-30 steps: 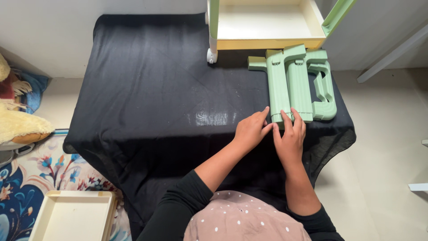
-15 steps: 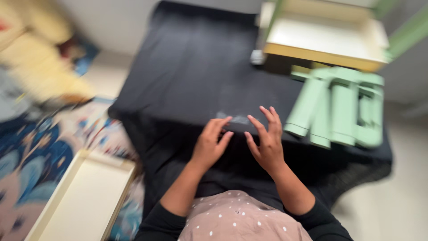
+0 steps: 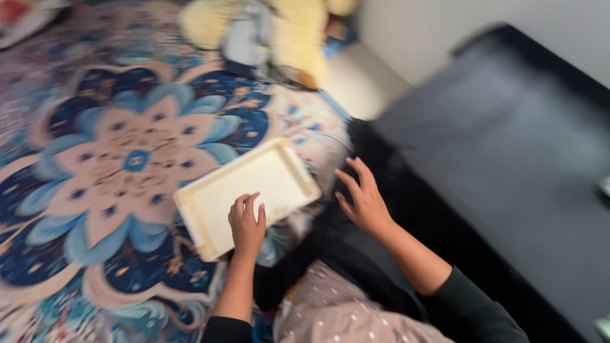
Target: The person assembles a small plastic storage unit by attaching white caster wheels to a beige tray and then inserting light green legs into the tray corners. The person handles the wheels, tray, and legs by hand and places the assembled unit on a black-covered table.
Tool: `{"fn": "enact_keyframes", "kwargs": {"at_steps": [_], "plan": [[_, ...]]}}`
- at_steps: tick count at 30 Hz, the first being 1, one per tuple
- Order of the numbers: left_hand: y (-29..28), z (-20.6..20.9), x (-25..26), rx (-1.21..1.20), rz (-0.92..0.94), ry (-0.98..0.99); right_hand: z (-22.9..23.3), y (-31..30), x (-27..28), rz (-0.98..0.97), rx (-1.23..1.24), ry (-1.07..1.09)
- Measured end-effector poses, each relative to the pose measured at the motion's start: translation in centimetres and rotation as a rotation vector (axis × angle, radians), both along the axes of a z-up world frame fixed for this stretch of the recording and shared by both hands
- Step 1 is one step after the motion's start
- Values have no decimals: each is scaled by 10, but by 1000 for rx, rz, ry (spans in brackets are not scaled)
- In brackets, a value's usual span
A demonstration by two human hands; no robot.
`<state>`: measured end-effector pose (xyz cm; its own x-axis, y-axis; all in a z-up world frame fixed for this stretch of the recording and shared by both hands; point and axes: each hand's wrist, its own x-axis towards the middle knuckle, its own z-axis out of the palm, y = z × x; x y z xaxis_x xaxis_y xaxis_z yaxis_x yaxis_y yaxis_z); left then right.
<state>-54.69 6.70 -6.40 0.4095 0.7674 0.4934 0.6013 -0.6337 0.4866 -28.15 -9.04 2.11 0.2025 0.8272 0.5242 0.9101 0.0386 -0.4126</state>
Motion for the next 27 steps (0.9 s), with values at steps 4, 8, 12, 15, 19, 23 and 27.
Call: {"fn": "enact_keyframes", "kwargs": {"at_steps": [4,8,12,15,19,23,27], "plan": [[30,-47,-66,42,314,179,-53,66,-25,135,-163,35],[46,-82,-109,-55,602,343,-119,119,-41,142,-215,46],[58,-105,-130,-348,750,467,-193,147,-48,-7,-369,27],[56,-125,-135,-575,751,364,-236,151,-35,-92,-633,84],[57,-158,-135,-723,676,-12,-263,149,-1,-67,-771,258],[59,-190,-134,-583,696,-10,-268,146,10,-48,-754,229],[58,-200,-143,-493,622,-105,-246,146,2,-64,-657,270]]}}
